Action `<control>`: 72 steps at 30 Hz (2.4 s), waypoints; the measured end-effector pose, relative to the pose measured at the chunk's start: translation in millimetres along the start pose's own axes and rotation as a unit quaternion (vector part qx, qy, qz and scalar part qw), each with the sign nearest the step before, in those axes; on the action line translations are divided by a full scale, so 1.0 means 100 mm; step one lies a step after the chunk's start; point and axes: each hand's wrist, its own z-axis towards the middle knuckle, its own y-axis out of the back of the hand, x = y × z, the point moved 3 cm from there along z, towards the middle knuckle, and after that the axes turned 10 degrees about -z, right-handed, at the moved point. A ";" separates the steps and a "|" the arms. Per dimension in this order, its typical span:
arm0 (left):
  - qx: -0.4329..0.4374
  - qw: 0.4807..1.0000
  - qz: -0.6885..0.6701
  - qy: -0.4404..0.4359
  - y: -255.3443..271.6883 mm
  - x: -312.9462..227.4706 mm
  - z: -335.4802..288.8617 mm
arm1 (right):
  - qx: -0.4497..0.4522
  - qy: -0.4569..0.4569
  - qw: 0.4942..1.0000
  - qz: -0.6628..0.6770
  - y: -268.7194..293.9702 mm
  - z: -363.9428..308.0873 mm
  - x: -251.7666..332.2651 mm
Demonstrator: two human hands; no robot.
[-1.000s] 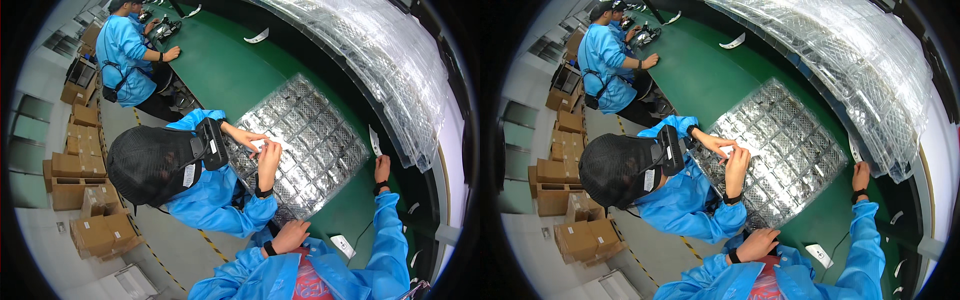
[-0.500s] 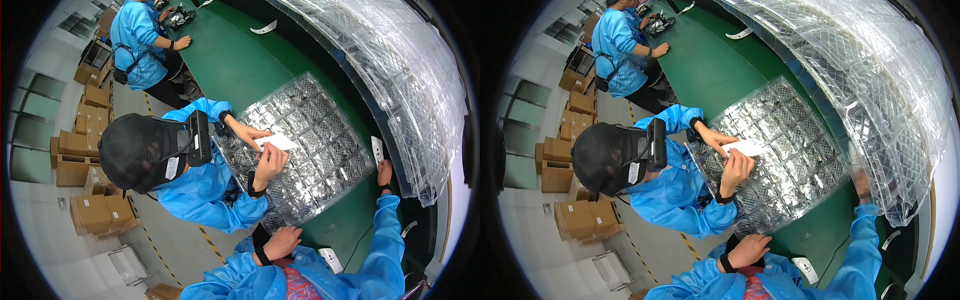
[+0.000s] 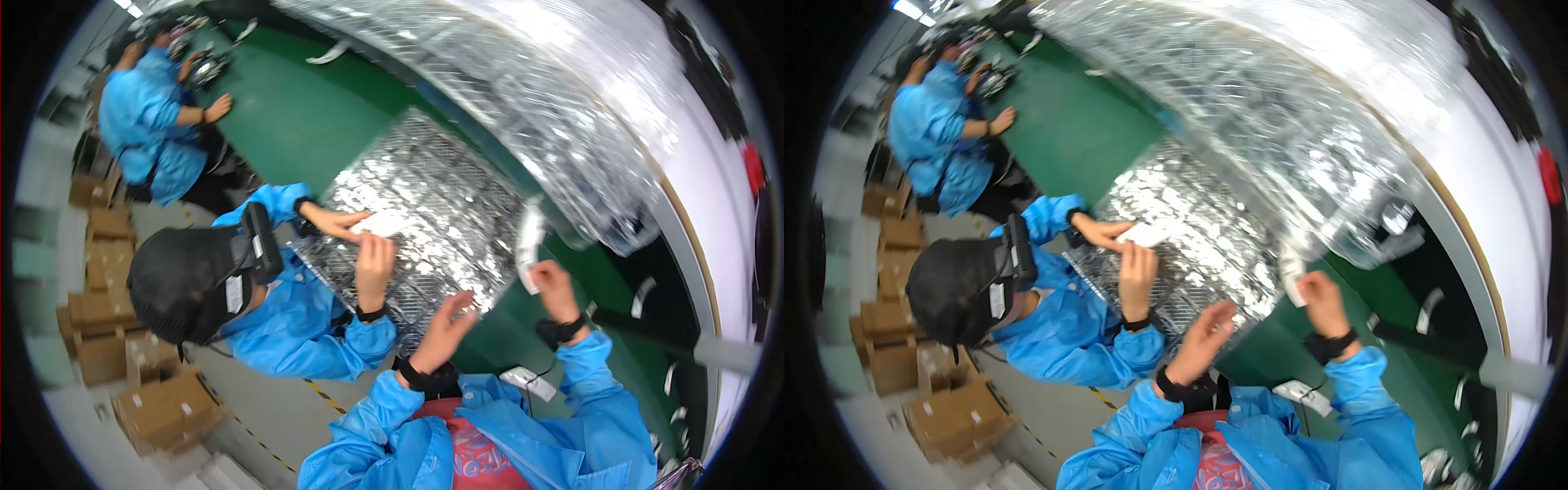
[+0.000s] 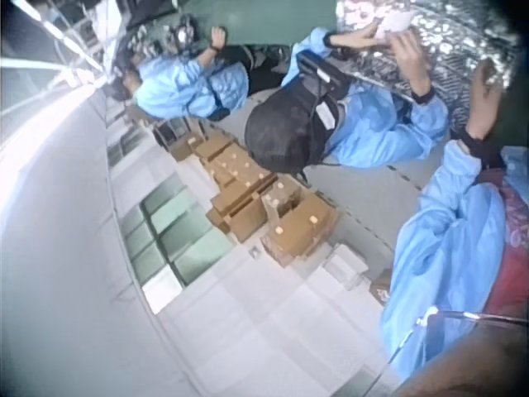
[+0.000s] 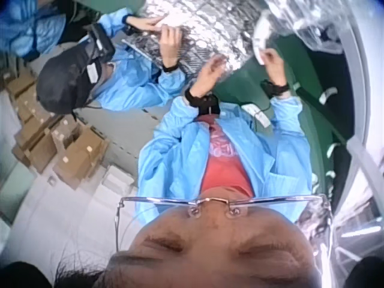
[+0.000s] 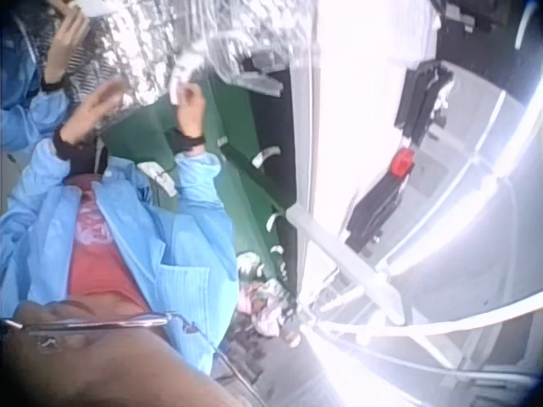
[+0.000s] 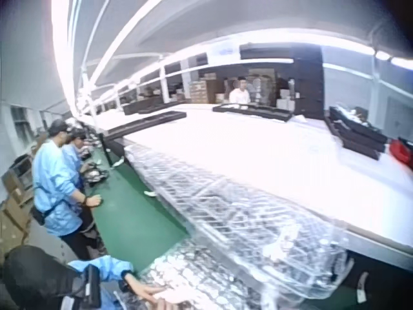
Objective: Inspecting and sorting small white plastic housing components on an assembly line.
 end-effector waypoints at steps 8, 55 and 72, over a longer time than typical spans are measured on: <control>0.221 0.919 -0.318 0.078 0.11 -0.06 0.01 | 0.144 -0.137 0.947 0.251 -0.88 -0.95 0.85; 0.094 0.970 -0.203 0.093 0.31 -0.13 -0.36 | 0.032 -0.108 0.959 0.261 -0.89 -0.97 0.86; 0.112 0.988 -0.107 0.003 0.26 -0.32 -0.39 | -0.060 0.204 0.977 -0.027 -0.72 -1.00 1.20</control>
